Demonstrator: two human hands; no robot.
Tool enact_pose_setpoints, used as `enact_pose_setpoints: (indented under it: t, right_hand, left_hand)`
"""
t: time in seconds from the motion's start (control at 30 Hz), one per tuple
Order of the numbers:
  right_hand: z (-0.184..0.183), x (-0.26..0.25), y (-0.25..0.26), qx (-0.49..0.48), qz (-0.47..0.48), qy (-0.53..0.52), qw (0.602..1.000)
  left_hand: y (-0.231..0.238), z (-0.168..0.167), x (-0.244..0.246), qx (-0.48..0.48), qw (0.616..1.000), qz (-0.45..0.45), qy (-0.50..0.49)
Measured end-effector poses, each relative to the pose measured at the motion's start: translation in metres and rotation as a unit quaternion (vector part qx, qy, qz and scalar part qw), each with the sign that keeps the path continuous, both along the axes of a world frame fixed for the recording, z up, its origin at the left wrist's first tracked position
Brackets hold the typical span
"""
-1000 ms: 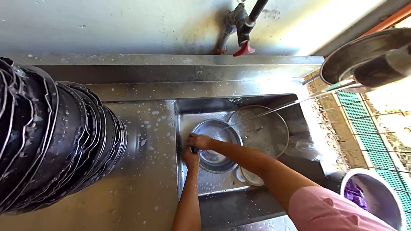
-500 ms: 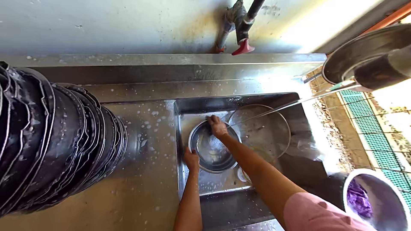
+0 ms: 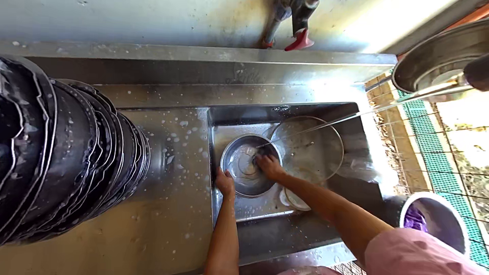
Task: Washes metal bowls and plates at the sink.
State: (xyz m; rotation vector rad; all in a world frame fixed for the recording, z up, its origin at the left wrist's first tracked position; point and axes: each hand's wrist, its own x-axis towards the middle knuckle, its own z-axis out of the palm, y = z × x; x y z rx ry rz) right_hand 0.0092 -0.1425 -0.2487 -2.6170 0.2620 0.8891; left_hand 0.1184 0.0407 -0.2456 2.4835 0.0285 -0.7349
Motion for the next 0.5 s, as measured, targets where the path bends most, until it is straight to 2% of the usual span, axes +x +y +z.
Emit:
enact_pose_setpoints:
  t: [0.07,0.17,0.23,0.3,0.33,0.4,0.43,0.5]
  right_hand:
    - [-0.013,0.034,-0.008,-0.033,-0.063,-0.031,0.997]
    - [-0.034,0.072,0.049,0.029,-0.139,-0.090,0.986]
    - [-0.031,0.054,0.082,0.120,-0.082,-0.069,0.987]
    - [-0.023,0.015,0.065,0.165,0.004,-0.028,0.986]
    - [-0.018,-0.001,0.044,0.145,0.032,-0.011,0.989]
    - [-0.011,-0.006,0.001,0.062,0.030,0.005,0.998]
    - [-0.010,0.008,-0.012,0.025,0.010,0.008,1.000]
    - [-0.020,0.045,-0.005,0.002,-0.068,-0.024,0.997]
  left_hand:
    - [-0.003,0.000,0.000,-0.004,1.000,-0.003,-0.001]
    - [-0.006,-0.001,0.000,-0.001,1.000,0.005,0.005]
    - [-0.004,0.000,-0.001,-0.003,1.000,0.015,0.015]
    - [-0.004,-0.001,0.001,-0.013,0.999,0.026,0.021]
    - [-0.004,-0.001,0.001,-0.014,0.999,0.024,0.020]
    - [-0.004,0.000,-0.002,-0.010,1.000,0.012,0.016]
    - [-0.004,0.000,-0.003,-0.010,1.000,0.010,0.013]
    - [-0.006,0.000,-0.002,-0.015,1.000,0.015,0.003]
